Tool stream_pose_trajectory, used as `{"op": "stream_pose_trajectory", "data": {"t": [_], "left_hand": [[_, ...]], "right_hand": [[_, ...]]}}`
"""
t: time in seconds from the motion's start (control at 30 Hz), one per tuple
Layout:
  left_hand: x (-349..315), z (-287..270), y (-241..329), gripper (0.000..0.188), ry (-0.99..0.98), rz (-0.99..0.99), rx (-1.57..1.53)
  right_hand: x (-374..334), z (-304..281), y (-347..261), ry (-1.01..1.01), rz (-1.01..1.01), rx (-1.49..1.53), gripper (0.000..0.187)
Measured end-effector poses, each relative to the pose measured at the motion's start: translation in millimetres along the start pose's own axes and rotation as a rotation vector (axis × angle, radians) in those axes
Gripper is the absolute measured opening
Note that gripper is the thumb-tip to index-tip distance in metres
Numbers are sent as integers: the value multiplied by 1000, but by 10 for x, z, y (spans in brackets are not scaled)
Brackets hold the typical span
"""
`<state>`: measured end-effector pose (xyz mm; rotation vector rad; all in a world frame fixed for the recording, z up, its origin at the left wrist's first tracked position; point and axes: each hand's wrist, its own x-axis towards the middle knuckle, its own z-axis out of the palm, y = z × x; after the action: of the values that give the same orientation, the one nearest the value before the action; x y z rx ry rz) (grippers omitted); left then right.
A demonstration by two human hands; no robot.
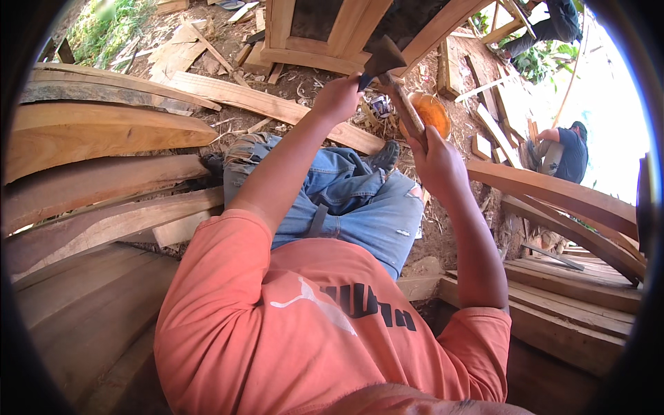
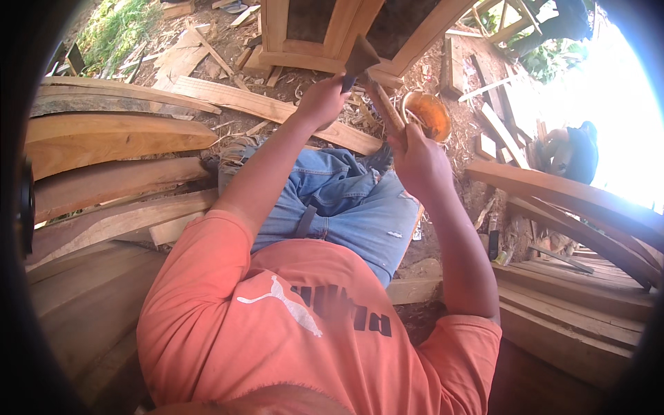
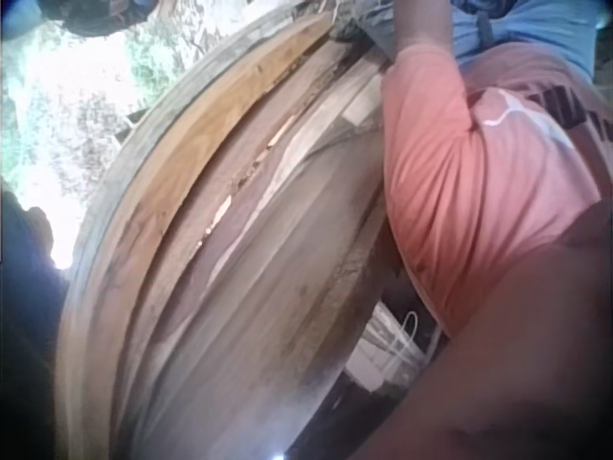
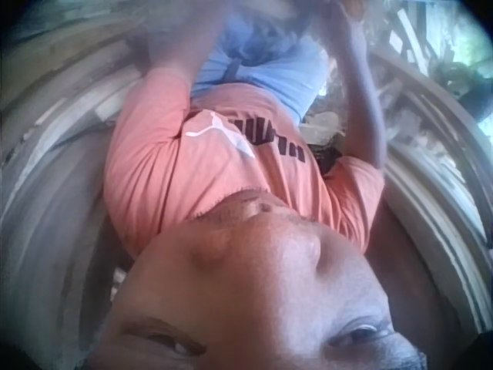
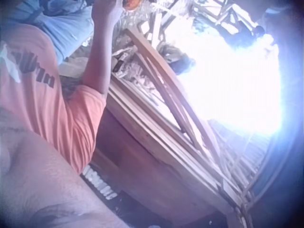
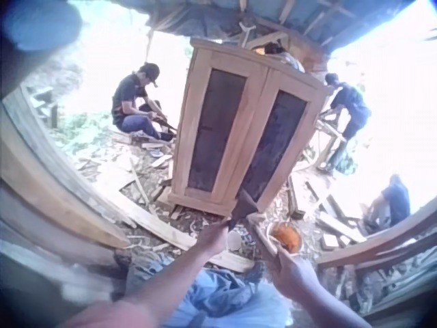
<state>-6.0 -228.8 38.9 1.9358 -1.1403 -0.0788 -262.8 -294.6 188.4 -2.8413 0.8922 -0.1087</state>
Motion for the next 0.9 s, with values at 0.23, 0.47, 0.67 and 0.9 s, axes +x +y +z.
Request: {"op": "stream_pose_trajectory", "data": {"t": [0.23,0.47,0.67,0.9], "left_hand": [[15,-45,-66,24,4,-51,-2],[58,-59,-145,26,-46,-37,22],[11,-21,-171,28,-22,-7,14],[18,-26,-116,28,-43,-62,50]], "right_hand": [[2,-284,-165,169,59,332,36],[-2,85,-121,36,40,128,37],[61,-52,-170,279,-45,302,37],[91,18,-110,114,-2,185,35]]}}
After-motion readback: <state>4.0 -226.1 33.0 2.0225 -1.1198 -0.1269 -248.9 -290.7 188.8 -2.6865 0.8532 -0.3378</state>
